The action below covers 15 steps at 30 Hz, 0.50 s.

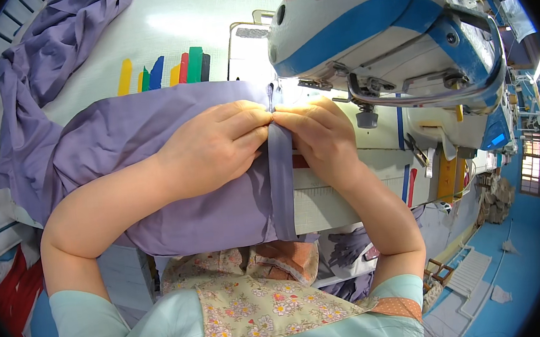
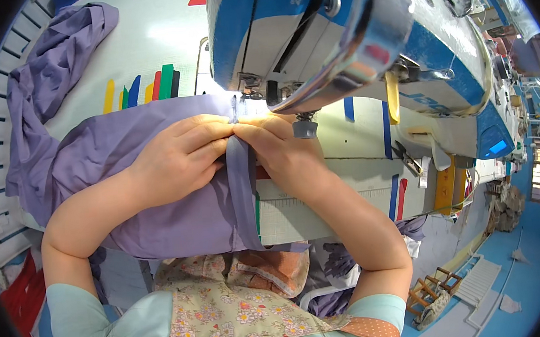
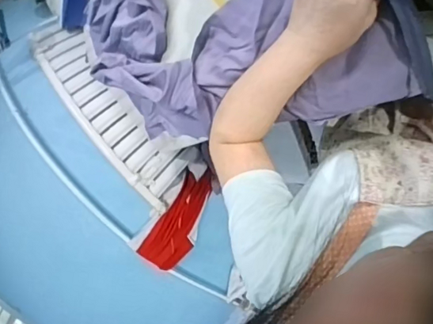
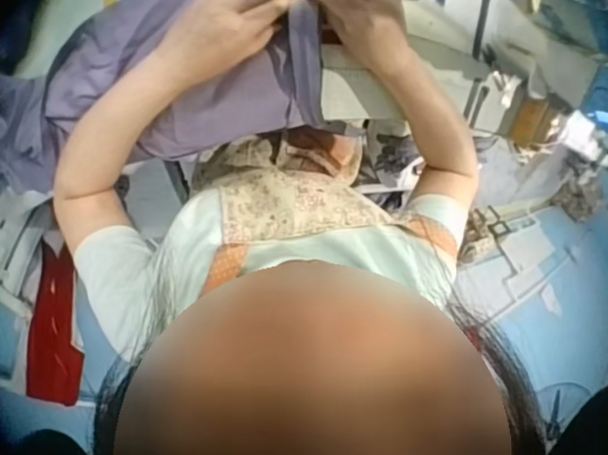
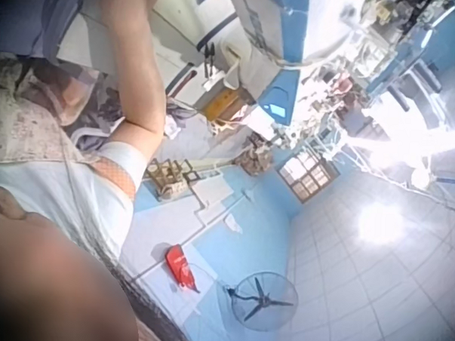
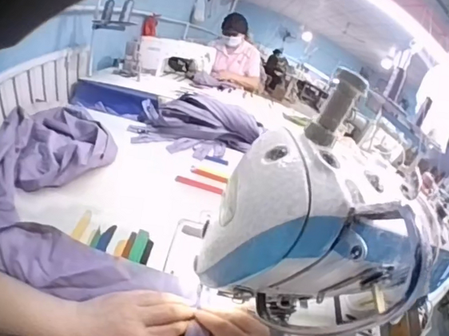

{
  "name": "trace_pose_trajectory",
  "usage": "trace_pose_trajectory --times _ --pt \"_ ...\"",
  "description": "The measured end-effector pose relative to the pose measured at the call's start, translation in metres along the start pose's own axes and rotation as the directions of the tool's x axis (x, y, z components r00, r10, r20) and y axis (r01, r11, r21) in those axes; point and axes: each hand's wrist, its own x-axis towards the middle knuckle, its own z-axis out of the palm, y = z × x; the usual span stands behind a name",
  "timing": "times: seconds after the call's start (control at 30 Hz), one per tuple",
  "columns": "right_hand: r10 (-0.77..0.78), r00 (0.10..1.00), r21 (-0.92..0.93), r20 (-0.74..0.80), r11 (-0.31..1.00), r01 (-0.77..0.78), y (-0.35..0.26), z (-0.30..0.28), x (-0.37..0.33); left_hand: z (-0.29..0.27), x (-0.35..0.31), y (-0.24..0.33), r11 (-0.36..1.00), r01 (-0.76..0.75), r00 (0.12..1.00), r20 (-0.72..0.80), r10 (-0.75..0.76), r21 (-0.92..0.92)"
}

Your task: Sewing a zipper and assembling fabric components of a purple garment using an industrial sewing machine.

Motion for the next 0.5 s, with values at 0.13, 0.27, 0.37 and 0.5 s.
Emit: trace_pose_trajectory --times 0.13,0.27,0.37,0.5 --pt "0.050 0.999 0.017 0.001 0.999 -0.050 0.0007 -0.0002 -0.0029 0.0009 0.0018 0.0005 1.000 0.009 1.000 -0.002 -0.009 -0.007" --pt "0.071 0.997 0.074 0.005 0.995 -0.071 -0.0022 -0.0047 0.0009 -0.0003 0.0035 0.0001 1.000 0.017 1.000 0.010 -0.017 0.008" --pt "0.169 0.986 0.058 0.008 0.984 -0.170 -0.0036 -0.0059 -0.0001 -0.0012 0.0030 0.0014 0.999 0.035 0.999 0.021 -0.035 0.020" --pt "0.259 0.966 0.012 -0.022 0.966 -0.259 -0.0043 -0.0075 -0.0033 -0.0004 0.0022 0.0010 0.998 0.049 0.999 0.022 -0.049 0.032"
